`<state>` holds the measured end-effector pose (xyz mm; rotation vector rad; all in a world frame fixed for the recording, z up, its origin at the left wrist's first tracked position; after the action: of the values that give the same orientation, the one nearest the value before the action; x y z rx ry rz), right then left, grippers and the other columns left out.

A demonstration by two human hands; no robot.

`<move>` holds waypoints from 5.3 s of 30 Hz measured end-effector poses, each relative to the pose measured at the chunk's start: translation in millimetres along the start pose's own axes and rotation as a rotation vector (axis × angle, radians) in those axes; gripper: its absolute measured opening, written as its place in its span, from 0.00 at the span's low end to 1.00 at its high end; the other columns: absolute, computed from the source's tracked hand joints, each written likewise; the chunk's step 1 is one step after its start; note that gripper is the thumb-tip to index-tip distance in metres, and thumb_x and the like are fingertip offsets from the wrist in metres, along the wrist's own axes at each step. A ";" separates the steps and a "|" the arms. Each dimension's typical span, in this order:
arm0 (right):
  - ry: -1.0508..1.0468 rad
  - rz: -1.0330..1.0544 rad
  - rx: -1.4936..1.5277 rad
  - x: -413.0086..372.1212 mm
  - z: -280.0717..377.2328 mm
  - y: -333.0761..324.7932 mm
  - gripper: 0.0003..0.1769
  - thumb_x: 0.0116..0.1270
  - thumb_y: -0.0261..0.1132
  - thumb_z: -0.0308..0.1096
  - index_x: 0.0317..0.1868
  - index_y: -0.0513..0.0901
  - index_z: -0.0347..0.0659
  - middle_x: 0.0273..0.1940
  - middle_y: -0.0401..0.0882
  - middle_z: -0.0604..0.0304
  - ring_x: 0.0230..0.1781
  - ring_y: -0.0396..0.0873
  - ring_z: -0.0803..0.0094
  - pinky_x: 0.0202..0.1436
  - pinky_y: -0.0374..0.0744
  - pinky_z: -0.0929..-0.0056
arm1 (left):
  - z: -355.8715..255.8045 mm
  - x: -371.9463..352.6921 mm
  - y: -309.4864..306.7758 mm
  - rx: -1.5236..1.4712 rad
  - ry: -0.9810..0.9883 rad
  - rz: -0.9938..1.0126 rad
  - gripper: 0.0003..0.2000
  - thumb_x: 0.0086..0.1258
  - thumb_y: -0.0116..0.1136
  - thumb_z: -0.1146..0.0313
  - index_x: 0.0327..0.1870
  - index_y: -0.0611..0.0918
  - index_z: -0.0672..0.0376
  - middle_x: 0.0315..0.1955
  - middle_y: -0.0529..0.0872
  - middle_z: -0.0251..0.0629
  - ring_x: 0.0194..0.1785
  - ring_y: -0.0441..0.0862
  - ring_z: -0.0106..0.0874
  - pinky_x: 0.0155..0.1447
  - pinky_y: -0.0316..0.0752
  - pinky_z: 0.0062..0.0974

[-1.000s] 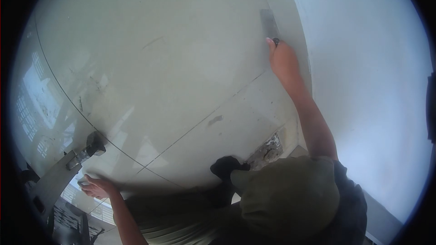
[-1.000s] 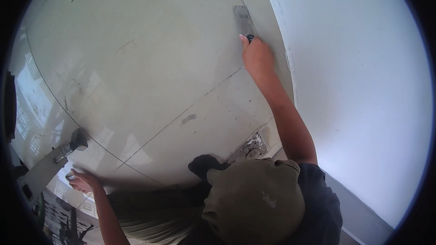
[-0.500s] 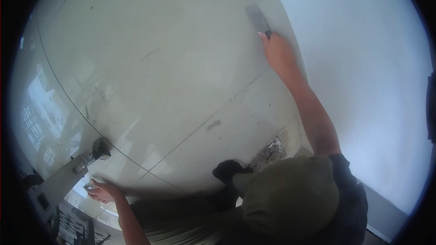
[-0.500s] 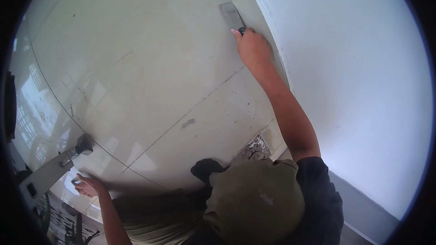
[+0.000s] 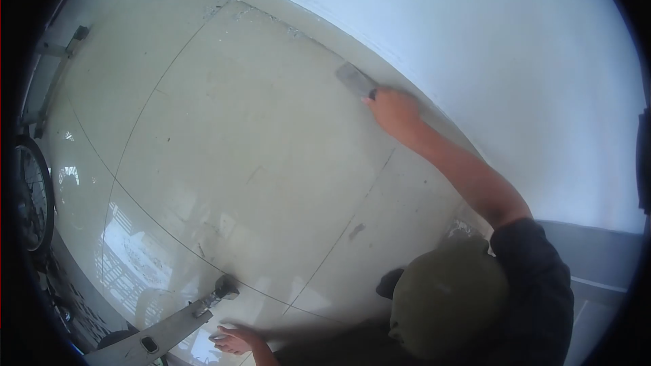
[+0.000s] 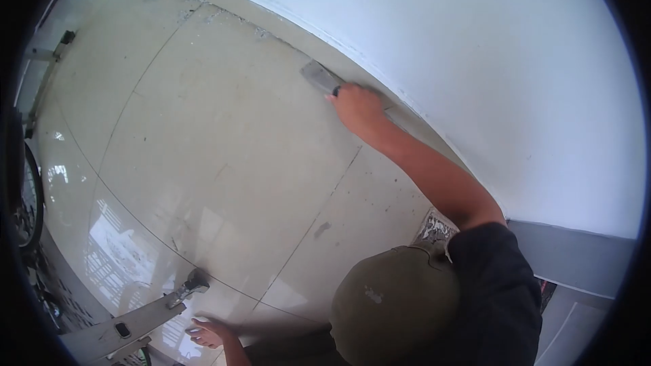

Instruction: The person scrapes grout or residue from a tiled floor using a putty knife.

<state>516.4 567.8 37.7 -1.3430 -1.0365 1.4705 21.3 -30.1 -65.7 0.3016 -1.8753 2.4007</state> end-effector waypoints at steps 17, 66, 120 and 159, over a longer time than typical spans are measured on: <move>-0.070 -0.039 -0.002 33.4 31.2 -15.9 0.27 0.81 0.57 0.53 0.39 0.88 0.36 0.40 0.89 0.44 0.43 0.88 0.46 0.46 0.84 0.50 | 4.0 0.2 0.3 0.003 0.003 -0.031 0.37 0.79 0.31 0.29 0.82 0.60 0.41 0.76 0.65 0.46 0.77 0.66 0.47 0.73 0.63 0.57; 0.076 0.144 -0.023 -16.7 4.9 -24.0 0.30 0.82 0.54 0.54 0.40 0.86 0.33 0.39 0.87 0.38 0.42 0.86 0.40 0.46 0.82 0.46 | -8.5 -5.4 -20.2 -0.155 -0.018 0.076 0.39 0.80 0.32 0.30 0.82 0.61 0.48 0.78 0.62 0.47 0.79 0.62 0.48 0.76 0.58 0.57; -0.287 -0.229 0.252 -71.6 -32.2 -11.2 0.15 0.79 0.62 0.40 0.51 0.84 0.34 0.29 0.82 0.40 0.31 0.83 0.40 0.34 0.78 0.53 | -7.4 -3.0 -12.5 -0.194 -0.052 0.080 0.40 0.77 0.37 0.28 0.82 0.63 0.44 0.78 0.63 0.47 0.80 0.61 0.49 0.76 0.57 0.55; -0.122 0.030 -0.163 -143.1 -91.5 -25.6 0.22 0.79 0.59 0.53 0.47 0.88 0.42 0.29 0.87 0.48 0.31 0.86 0.47 0.36 0.82 0.52 | -0.7 7.8 -1.7 -0.177 -0.035 0.075 0.45 0.72 0.37 0.23 0.80 0.65 0.47 0.76 0.65 0.51 0.78 0.63 0.52 0.75 0.58 0.56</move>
<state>615.5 439.7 95.1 -1.4016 -1.2419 1.5333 13.9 -29.5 -62.7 0.2662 -2.1335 2.2664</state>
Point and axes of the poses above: each hand's wrist, its own x-axis towards the middle knuckle, its own y-axis out of the palm, z = x × y, the point moved 4 cm from there along x, towards the middle knuckle
